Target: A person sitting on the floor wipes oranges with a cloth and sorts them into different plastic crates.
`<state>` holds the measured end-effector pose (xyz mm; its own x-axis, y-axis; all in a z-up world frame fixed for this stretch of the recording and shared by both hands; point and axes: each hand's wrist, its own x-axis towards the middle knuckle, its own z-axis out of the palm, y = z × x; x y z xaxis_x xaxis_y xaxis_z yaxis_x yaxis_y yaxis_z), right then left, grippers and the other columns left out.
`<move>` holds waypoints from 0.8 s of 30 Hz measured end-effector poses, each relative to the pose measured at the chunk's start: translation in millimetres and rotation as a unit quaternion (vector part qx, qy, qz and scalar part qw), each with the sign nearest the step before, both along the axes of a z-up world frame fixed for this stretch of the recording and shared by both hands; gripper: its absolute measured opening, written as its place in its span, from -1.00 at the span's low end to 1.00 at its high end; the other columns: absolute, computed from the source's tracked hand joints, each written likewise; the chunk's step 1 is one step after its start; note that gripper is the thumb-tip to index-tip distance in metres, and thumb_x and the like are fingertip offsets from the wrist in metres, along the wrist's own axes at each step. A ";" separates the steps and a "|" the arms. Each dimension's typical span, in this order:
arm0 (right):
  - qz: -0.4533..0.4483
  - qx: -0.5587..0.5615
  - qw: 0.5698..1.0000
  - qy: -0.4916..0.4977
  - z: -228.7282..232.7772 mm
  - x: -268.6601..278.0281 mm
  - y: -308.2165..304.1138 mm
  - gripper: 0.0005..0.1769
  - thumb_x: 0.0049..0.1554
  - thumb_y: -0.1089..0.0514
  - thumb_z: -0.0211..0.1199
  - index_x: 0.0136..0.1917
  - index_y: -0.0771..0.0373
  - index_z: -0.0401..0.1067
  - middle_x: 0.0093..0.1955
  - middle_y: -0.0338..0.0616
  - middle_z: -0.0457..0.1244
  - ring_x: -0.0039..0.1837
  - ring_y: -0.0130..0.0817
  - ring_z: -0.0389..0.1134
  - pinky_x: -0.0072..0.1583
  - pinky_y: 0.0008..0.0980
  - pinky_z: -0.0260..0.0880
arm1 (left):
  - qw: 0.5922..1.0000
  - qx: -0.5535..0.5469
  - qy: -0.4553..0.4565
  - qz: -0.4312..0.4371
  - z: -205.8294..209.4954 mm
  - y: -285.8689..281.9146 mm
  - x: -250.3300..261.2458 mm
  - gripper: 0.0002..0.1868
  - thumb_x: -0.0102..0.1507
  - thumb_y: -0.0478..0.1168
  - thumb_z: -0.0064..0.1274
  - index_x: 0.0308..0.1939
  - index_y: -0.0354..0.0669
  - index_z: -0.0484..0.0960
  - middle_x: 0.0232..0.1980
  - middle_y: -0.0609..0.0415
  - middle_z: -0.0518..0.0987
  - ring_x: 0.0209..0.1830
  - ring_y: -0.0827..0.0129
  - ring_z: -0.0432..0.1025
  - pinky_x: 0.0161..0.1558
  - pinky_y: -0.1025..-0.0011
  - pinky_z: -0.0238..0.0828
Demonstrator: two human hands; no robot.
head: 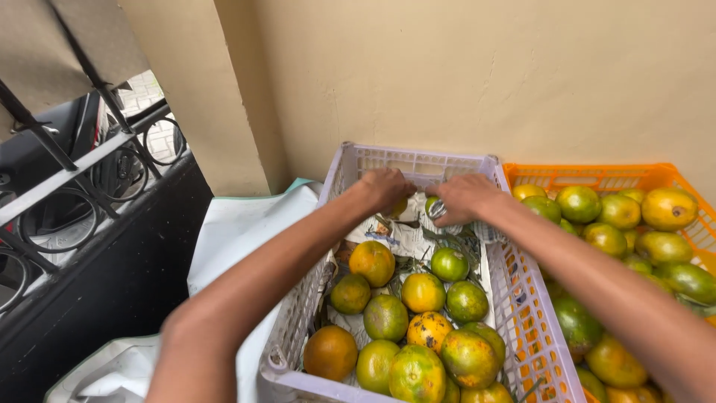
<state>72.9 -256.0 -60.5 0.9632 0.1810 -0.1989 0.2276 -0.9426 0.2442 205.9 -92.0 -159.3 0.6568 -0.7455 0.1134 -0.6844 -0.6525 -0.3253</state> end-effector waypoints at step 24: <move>0.035 -0.256 0.962 0.088 80.2 -241.0 50.8 -0.27 -0.20 -0.34 0.63 0.13 -0.13 0.40 -0.16 -0.44 0.44 -0.11 -0.45 0.46 -0.01 -0.42 0.49 | 0.949 0.158 0.268 -0.047 119.8 82.4 -256.5 -0.03 -0.16 -0.07 0.50 0.35 0.15 0.49 0.21 0.13 0.59 0.10 0.12 0.52 0.10 0.16 0.48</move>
<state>-168.1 -205.2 19.8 0.8957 0.0791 -0.4375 0.3661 -0.6895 0.6249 -50.6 -9.7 -39.5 0.4858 -0.7457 -0.4560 -0.8575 -0.5077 -0.0832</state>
